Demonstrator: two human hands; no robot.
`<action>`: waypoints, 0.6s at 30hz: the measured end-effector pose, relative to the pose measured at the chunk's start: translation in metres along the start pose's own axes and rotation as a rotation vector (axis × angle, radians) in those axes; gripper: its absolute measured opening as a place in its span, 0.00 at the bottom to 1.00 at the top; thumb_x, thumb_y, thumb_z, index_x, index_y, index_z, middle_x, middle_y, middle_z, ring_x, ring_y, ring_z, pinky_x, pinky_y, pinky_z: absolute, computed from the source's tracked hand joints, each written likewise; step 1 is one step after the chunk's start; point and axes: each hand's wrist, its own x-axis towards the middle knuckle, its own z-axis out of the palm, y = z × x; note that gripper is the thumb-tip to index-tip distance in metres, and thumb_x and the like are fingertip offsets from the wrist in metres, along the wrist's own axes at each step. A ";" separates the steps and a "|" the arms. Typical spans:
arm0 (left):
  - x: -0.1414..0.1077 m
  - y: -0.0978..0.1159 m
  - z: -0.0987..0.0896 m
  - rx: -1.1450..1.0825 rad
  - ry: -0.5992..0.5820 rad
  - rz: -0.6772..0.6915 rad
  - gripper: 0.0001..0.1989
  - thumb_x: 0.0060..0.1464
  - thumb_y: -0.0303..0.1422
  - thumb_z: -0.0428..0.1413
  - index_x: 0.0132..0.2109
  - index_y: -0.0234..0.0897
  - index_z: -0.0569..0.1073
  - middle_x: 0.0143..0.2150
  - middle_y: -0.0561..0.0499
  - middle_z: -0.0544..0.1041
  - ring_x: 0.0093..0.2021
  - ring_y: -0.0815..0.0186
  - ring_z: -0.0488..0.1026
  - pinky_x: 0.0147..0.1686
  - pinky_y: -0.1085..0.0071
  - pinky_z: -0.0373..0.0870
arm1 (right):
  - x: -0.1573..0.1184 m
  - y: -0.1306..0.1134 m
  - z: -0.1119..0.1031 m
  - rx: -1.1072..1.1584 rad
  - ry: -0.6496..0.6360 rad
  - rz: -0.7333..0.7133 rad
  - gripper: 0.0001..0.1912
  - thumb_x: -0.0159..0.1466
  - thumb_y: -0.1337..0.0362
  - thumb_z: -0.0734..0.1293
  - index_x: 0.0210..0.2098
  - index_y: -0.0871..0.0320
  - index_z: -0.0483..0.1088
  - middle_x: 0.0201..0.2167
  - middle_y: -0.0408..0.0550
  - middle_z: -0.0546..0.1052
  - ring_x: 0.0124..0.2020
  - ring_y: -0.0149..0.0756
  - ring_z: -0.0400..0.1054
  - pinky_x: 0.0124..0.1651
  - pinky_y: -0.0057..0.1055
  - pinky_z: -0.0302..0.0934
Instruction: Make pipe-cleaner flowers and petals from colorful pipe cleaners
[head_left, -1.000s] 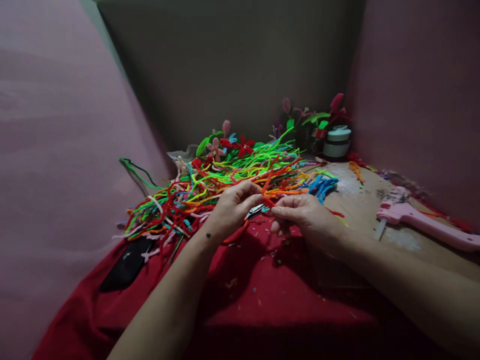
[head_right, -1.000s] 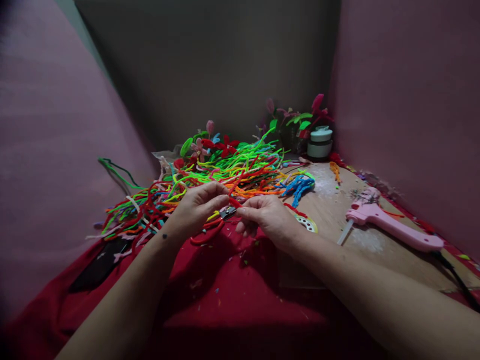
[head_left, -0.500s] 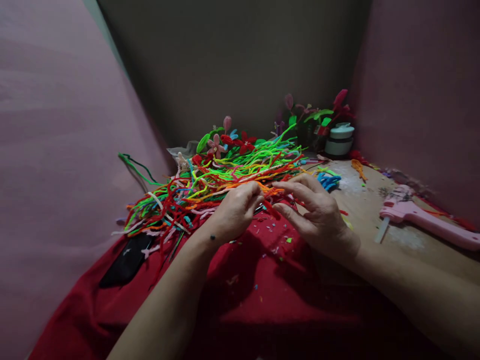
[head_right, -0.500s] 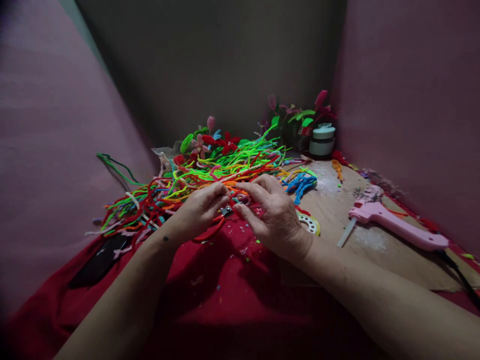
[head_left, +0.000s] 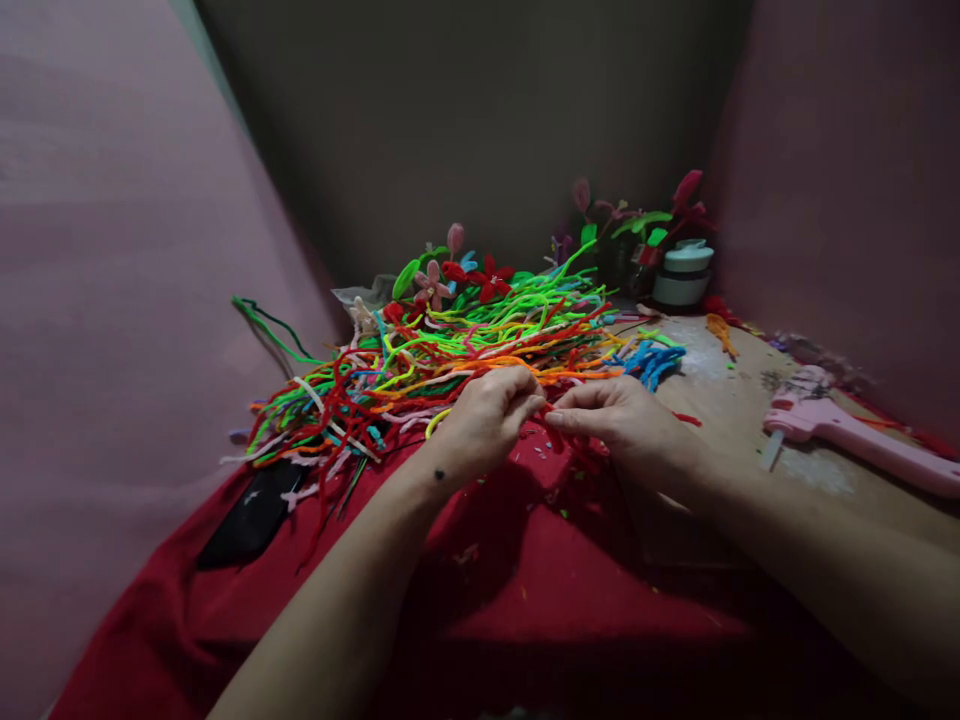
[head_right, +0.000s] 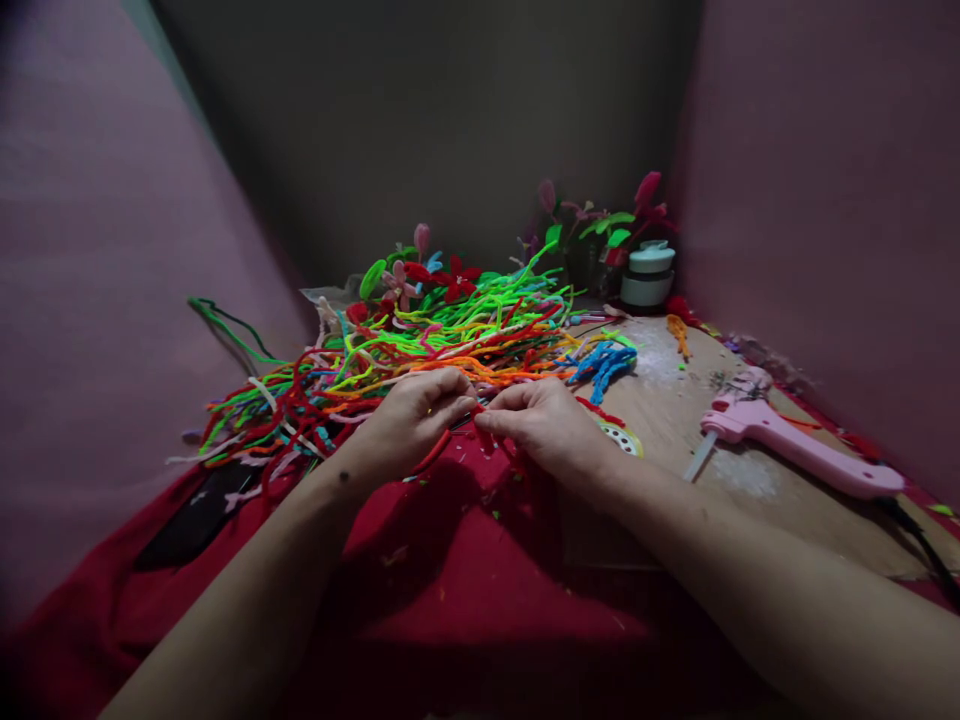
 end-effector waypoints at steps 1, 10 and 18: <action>0.000 0.002 -0.001 -0.046 -0.015 -0.028 0.08 0.53 0.28 0.50 0.27 0.34 0.66 0.25 0.55 0.66 0.27 0.72 0.61 0.29 0.75 0.57 | 0.000 0.001 0.000 0.038 0.001 0.013 0.11 0.53 0.62 0.67 0.20 0.62 0.71 0.17 0.42 0.68 0.19 0.26 0.56 0.25 0.27 0.49; -0.001 0.005 -0.004 -0.260 -0.104 -0.173 0.09 0.53 0.32 0.48 0.26 0.33 0.65 0.21 0.57 0.60 0.21 0.75 0.55 0.21 0.77 0.52 | 0.000 0.000 0.001 0.138 -0.010 0.041 0.10 0.52 0.62 0.68 0.19 0.63 0.72 0.18 0.45 0.72 0.19 0.27 0.60 0.25 0.28 0.52; 0.000 0.007 0.009 -0.376 0.019 -0.302 0.08 0.51 0.30 0.49 0.25 0.35 0.63 0.17 0.59 0.60 0.16 0.77 0.54 0.18 0.79 0.51 | 0.000 0.005 0.004 0.179 0.017 0.066 0.11 0.53 0.60 0.68 0.23 0.63 0.73 0.20 0.45 0.73 0.20 0.26 0.59 0.24 0.27 0.51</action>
